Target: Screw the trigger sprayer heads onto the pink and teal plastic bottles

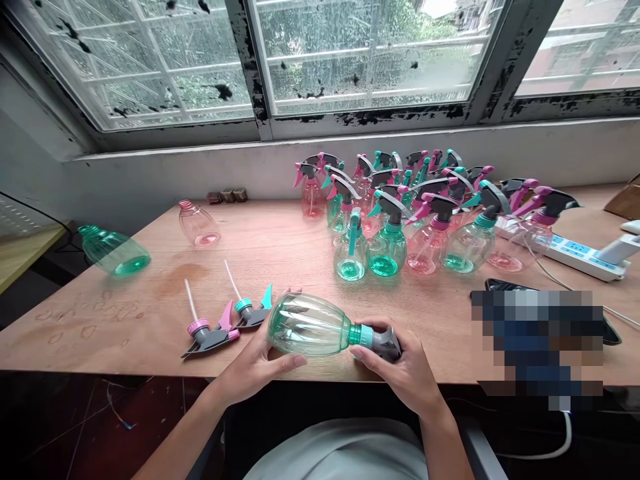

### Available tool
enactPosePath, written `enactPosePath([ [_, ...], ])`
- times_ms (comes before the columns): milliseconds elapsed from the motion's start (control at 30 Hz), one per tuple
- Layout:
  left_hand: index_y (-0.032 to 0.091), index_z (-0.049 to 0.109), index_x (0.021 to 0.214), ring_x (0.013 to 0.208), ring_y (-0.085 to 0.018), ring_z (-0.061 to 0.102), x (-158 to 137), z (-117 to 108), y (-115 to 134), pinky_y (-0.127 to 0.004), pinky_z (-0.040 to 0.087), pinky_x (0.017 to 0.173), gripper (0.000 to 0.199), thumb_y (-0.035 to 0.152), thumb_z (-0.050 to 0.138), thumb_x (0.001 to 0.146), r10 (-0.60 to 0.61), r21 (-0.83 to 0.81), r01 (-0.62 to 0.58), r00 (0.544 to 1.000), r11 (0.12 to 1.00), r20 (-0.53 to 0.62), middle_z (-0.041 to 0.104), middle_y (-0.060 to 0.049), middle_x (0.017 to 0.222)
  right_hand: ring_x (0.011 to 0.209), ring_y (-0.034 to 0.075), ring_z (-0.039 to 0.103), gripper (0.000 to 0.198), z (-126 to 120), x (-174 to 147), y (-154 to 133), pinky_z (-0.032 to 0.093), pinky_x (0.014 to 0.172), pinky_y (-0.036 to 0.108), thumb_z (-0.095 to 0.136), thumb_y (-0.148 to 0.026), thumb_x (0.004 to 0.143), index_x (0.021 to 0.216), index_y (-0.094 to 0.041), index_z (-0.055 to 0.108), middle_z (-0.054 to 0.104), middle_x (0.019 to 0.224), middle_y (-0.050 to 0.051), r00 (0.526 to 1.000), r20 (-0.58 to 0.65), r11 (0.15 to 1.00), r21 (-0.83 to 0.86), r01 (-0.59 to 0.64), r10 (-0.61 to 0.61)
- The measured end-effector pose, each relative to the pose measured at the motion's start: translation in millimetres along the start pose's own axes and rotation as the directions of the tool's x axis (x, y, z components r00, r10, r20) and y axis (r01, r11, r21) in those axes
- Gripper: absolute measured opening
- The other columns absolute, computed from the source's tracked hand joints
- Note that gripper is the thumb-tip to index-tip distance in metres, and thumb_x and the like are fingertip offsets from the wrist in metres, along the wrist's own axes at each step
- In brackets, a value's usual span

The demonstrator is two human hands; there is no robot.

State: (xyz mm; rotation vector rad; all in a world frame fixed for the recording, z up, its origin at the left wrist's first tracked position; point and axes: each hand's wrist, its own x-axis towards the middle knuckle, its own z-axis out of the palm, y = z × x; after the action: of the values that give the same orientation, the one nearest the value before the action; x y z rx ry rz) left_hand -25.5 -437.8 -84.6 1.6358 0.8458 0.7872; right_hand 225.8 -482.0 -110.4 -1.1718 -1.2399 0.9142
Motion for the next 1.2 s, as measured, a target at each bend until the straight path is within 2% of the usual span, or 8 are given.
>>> enactPosePath([
  [133, 0.043, 0.001, 0.155, 0.153, -0.030, 0.010, -0.7, 0.2, -2.5, -0.046, 0.011, 0.126, 0.105, 0.029, 0.077, 0.084, 0.031, 0.015, -0.030, 0.999, 0.999, -0.016, 0.005, 0.001, 0.168, 0.062, 0.018, 0.066, 0.020, -1.0, 0.1, 1.4, 0.051, 0.057, 0.025, 0.081, -0.029, 0.075, 0.093, -0.026, 0.074, 0.073, 0.077, -0.002, 1.000, -0.009, 1.000, -0.008, 0.003, -0.003],
  [367, 0.041, 0.001, 0.155, 0.153, -0.029, 0.013, 0.3, -0.4, -1.6, -0.046, 0.012, 0.126, 0.105, 0.026, 0.077, 0.084, 0.020, -0.003, -0.020, 1.000, 1.000, -0.010, 0.007, -0.001, 0.168, 0.062, 0.020, 0.068, 0.023, -1.9, 0.1, 3.0, 0.057, 0.057, 0.029, 0.080, -0.036, 0.076, 0.094, -0.023, 0.073, 0.074, 0.079, 0.002, 1.000, -0.002, 0.999, -0.041, 0.020, -0.020],
  [600, 0.042, -0.001, 0.155, 0.151, -0.026, 0.020, 1.4, -1.5, 1.8, -0.045, 0.015, 0.125, 0.106, 0.021, 0.075, 0.085, 0.015, -0.086, -0.013, 1.000, 0.996, 0.021, 0.019, -0.001, 0.165, 0.061, 0.019, 0.069, 0.022, -2.7, 0.0, 4.4, 0.057, 0.056, 0.027, 0.081, -0.035, 0.076, 0.093, -0.024, 0.073, 0.072, 0.076, 0.000, 1.000, 0.011, 1.000, -0.011, 0.001, -0.001],
  [867, 0.043, 0.002, 0.155, 0.153, -0.030, 0.012, 0.1, -0.5, -1.6, -0.046, 0.014, 0.125, 0.105, 0.023, 0.077, 0.084, 0.030, -0.048, -0.031, 1.000, 0.998, -0.009, 0.005, 0.001, 0.168, 0.064, 0.020, 0.070, 0.021, -2.1, 0.6, 2.8, 0.055, 0.058, 0.027, 0.080, -0.034, 0.076, 0.093, -0.024, 0.073, 0.072, 0.077, 0.000, 1.000, 0.018, 0.999, -0.048, 0.010, -0.009],
  [1067, 0.044, 0.001, 0.155, 0.153, -0.032, 0.006, -1.8, -1.5, -0.7, -0.049, 0.008, 0.125, 0.110, 0.028, 0.081, 0.081, 0.012, -0.027, -0.012, 1.000, 1.000, -0.004, 0.006, 0.000, 0.168, 0.063, 0.020, 0.066, 0.023, -3.3, 0.2, 4.5, 0.054, 0.057, 0.027, 0.080, -0.035, 0.075, 0.093, -0.023, 0.073, 0.072, 0.077, 0.001, 0.999, 0.025, 0.996, -0.084, 0.028, -0.026],
  [1200, 0.043, 0.003, 0.155, 0.152, -0.031, 0.014, -1.6, -1.5, -0.4, -0.049, 0.012, 0.125, 0.101, 0.030, 0.075, 0.086, 0.025, -0.048, -0.026, 0.999, 0.999, -0.025, 0.013, -0.001, 0.167, 0.064, 0.021, 0.065, 0.025, -4.1, -0.1, 6.2, 0.055, 0.057, 0.028, 0.080, -0.036, 0.075, 0.095, -0.023, 0.073, 0.073, 0.078, 0.002, 0.999, 0.025, 0.991, -0.126, 0.046, -0.043],
])
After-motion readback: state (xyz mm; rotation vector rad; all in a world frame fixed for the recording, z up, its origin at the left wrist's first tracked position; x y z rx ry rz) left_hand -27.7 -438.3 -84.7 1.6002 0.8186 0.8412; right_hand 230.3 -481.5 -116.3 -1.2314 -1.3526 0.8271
